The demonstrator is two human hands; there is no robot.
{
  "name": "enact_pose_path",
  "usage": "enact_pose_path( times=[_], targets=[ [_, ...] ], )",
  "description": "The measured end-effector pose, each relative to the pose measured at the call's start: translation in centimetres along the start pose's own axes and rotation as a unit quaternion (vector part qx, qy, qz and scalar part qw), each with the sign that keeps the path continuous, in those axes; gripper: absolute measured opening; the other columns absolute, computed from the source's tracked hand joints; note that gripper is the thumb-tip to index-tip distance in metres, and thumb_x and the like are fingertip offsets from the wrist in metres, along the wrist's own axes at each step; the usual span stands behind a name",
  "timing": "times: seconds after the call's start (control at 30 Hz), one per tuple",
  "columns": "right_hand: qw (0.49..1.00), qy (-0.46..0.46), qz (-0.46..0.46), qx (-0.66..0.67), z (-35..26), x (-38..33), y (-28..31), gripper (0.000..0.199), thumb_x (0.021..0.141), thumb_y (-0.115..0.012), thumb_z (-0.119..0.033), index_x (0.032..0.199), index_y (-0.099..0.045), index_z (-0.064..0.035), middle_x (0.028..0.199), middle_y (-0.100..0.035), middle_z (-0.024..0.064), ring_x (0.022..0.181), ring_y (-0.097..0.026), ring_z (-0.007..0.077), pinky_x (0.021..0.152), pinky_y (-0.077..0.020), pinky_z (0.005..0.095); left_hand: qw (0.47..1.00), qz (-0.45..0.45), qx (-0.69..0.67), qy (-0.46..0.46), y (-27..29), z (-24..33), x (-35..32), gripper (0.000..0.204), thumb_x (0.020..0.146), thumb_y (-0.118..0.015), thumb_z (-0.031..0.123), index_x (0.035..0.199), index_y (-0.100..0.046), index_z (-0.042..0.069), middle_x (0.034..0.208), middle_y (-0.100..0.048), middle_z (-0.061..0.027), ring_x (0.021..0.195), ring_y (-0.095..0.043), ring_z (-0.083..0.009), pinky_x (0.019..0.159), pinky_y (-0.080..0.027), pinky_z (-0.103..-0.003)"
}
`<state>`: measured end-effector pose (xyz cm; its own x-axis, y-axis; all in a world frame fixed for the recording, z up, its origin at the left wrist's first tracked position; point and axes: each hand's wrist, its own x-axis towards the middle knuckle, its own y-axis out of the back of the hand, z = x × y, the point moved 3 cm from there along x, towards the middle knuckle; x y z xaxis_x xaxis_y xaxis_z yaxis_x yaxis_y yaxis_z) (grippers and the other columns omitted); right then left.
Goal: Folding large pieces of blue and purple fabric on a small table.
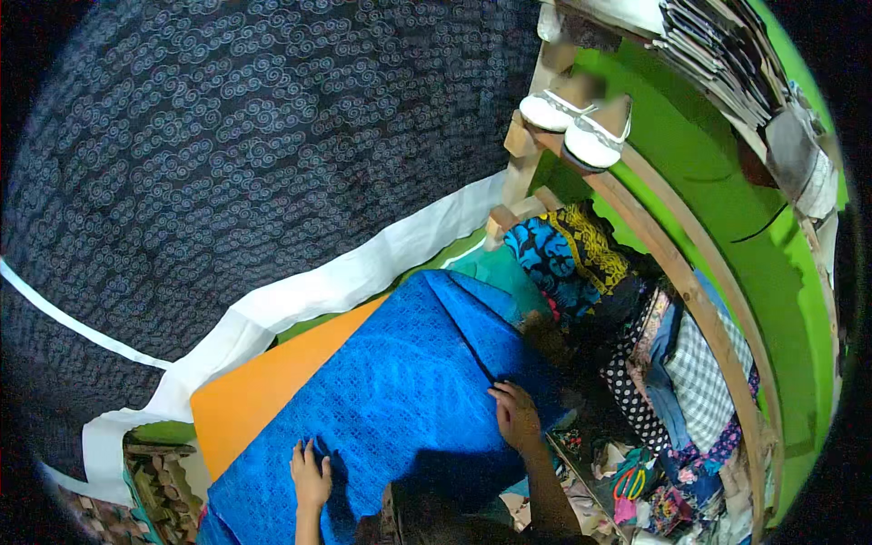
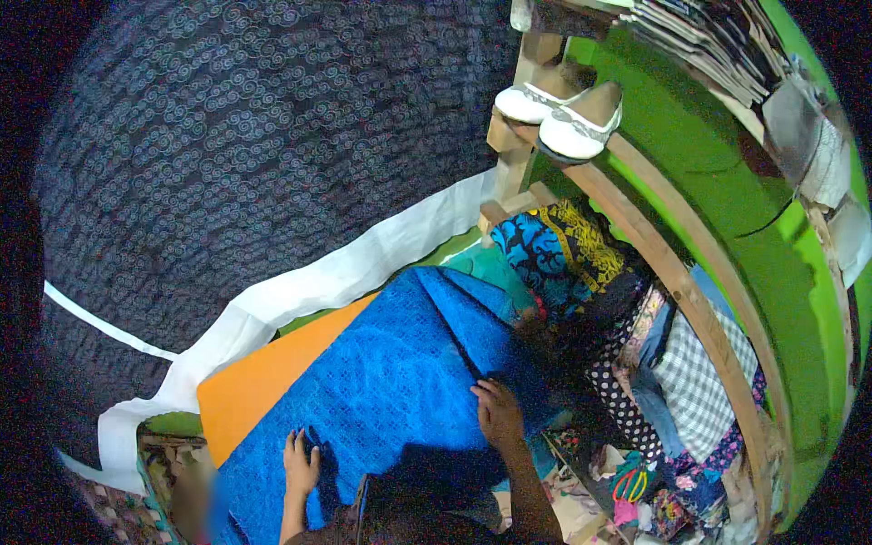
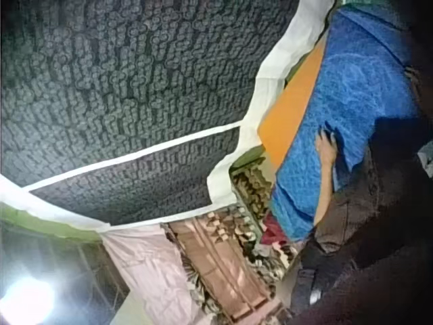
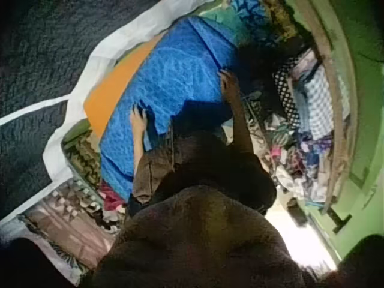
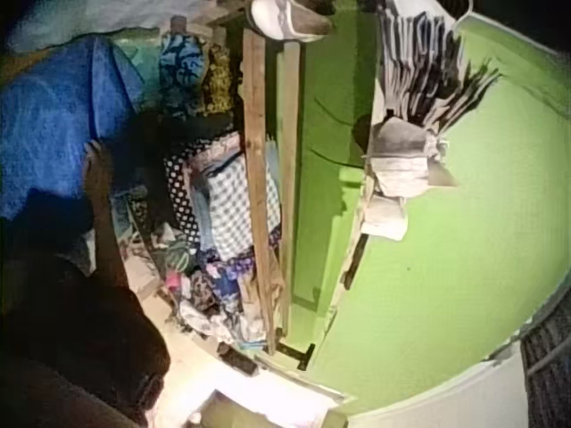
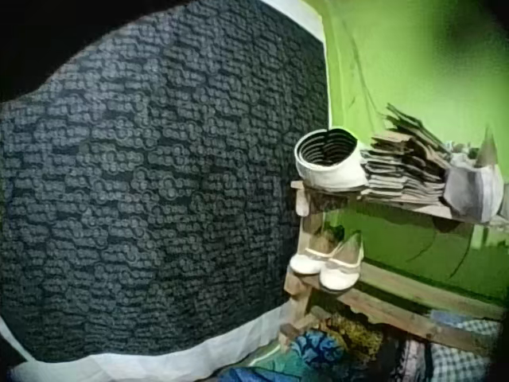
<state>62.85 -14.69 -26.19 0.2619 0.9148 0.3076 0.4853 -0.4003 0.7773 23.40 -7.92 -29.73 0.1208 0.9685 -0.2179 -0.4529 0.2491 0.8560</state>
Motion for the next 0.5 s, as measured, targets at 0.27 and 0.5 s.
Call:
enact_pose_path(
  times=[0.27,0.5],
  targets=[
    [0.993,0.0,0.011,-0.117,0.9,-0.6,-2.1,0.035,0.085,-0.051,-0.022,0.117,-0.051,-0.0072,0.107,-0.057,0.0136,0.089,-0.055,0.0316,0.078,-0.0466,0.0415,0.993,0.021,0.113,0.04,-0.9,-3.9,1.9,0.062,0.084,-0.051,0.033,0.135,-0.029,0.006,0.142,-0.018,-0.0213,0.131,-0.017,-0.0387,0.105,-0.015,-0.052],
    [0.977,-0.123,-0.102,-0.141,-1.2,-1.0,-2.1,0.046,0.089,-0.043,-0.031,0.129,-0.039,-0.0079,0.123,-0.049,0.0155,0.104,-0.052,0.0343,0.087,-0.0437,0.0415,0.979,0.143,0.128,0.069,1.1,-9.8,5.5,0.058,0.086,-0.047,0.038,0.133,-0.033,0.006,0.139,-0.025,-0.0198,0.129,-0.023,-0.0353,0.106,-0.012,-0.05]
  ],
)
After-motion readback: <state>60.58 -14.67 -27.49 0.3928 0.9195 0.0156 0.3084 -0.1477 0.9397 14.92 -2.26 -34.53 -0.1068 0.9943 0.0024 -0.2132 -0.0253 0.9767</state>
